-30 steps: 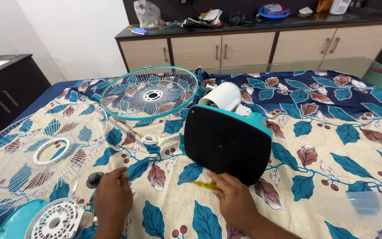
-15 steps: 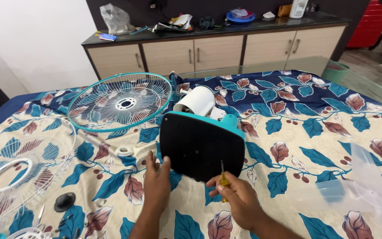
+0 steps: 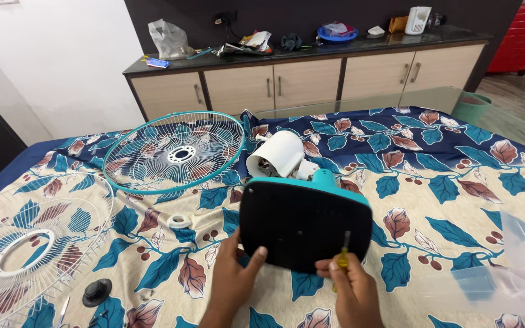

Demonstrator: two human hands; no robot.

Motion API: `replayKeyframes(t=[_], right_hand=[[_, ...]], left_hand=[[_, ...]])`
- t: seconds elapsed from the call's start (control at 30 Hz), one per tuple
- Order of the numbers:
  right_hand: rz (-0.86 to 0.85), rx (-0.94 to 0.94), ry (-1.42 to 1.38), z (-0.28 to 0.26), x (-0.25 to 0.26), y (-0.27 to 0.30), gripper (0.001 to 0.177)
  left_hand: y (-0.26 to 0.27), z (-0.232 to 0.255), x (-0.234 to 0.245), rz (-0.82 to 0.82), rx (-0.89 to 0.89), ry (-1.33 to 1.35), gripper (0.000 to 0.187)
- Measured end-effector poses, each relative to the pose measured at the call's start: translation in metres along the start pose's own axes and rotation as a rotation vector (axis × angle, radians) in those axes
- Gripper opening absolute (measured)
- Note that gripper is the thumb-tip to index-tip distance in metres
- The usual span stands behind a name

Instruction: The person disassembles a teal and black fan base using a yellow screwdriver, removes the back cover, detaches the internal switch, and then twists and separates the power cord wires. The fan parts are laid out on a floral tablecloth.

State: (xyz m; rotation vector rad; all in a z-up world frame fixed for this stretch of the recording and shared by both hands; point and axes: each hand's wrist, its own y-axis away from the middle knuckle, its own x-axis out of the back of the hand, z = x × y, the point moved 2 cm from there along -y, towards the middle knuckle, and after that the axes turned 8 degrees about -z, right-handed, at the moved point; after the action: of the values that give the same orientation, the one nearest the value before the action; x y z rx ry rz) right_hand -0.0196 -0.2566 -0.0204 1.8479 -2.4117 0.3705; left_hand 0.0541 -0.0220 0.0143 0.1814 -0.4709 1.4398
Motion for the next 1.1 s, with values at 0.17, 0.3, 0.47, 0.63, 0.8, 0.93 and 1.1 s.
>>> replayKeyframes(t=[0.17,0.3,0.47,0.63,0.8,0.93,1.1], right_hand=[[0.298,0.123,0.043,0.001,0.007,0.0,0.024],[0.349,0.553,0.272,-0.016,0.014,0.001,0.021],[0.076,-0.068,-0.03,-0.01,0.006,-0.003,0.023],[-0.071,-0.035,-0.166,-0.008,0.002,-0.007,0.035],[-0.323,-0.096,-0.358,-0.012,0.001,-0.011,0.036],[-0.455,-0.284,-0.452,-0.037,-0.004,-0.017,0.04],[-0.612,-0.437,-0.489,-0.08,-0.008,-0.013,0.043]], left_hand=[[0.009,0.012,-0.002,-0.211,-0.004,-0.182,0.045],[0.021,0.029,-0.005,-0.275,-0.411,-0.259,0.03],[0.022,0.035,-0.007,-0.298,-0.328,-0.33,0.035],[0.021,0.032,-0.007,-0.258,-0.295,-0.236,0.031],[0.019,0.025,-0.008,-0.245,-0.293,-0.243,0.029],[0.012,0.016,-0.014,-0.251,-0.104,-0.124,0.032],[-0.004,0.024,-0.019,-0.169,-0.072,0.212,0.042]])
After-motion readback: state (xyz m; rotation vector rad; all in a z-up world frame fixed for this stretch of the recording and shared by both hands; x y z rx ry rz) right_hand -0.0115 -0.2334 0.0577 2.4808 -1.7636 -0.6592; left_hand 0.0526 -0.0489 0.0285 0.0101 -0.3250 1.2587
